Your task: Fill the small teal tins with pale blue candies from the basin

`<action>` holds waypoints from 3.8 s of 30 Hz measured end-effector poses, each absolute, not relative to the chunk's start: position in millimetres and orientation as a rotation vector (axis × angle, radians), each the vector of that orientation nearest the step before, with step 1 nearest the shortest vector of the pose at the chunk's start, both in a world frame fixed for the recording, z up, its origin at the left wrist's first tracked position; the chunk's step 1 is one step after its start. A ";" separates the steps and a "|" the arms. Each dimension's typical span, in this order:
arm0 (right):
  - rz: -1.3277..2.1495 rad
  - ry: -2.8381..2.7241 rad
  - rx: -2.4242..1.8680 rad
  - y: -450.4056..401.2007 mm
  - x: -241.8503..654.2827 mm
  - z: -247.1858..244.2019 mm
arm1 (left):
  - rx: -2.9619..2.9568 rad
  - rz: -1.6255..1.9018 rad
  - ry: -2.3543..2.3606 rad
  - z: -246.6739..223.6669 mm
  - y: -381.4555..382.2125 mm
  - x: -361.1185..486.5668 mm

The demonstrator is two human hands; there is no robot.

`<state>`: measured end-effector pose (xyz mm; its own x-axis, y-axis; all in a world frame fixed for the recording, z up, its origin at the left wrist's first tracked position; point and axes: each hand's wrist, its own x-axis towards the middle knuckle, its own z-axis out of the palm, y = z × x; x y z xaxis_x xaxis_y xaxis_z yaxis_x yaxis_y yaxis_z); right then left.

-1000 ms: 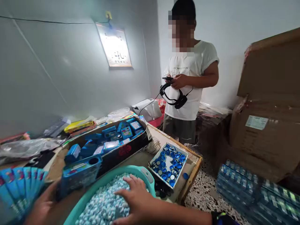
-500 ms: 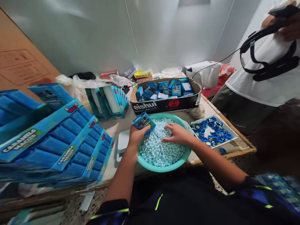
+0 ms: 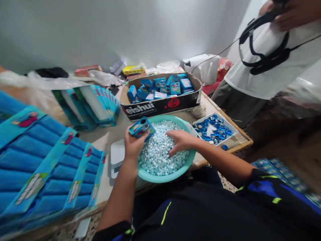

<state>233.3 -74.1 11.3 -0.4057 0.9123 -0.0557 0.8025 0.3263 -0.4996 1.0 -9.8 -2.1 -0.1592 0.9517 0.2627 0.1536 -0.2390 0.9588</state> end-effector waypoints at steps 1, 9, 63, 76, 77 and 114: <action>0.671 -2.359 -1.562 -72.8 233.2 12.1 | 1.430 1.517 1.306 2.5 -11.1 5.3; 0.654 -2.378 -1.539 -69.9 235.6 16.2 | 1.610 1.404 1.151 14.1 -26.5 24.7; 0.586 -2.436 -1.470 -110.9 200.6 10.7 | 1.523 0.857 0.857 24.7 6.8 75.8; 0.545 -2.444 -1.379 -106.8 200.9 1.6 | 2.099 0.814 1.050 41.6 -0.1 33.8; 0.545 -2.435 -1.383 -106.3 199.9 1.2 | 2.116 0.883 1.079 41.7 -3.4 26.5; 1.006 -1.090 -0.974 -21.1 171.1 63.5 | 1.844 1.008 0.848 26.4 -8.5 5.0</action>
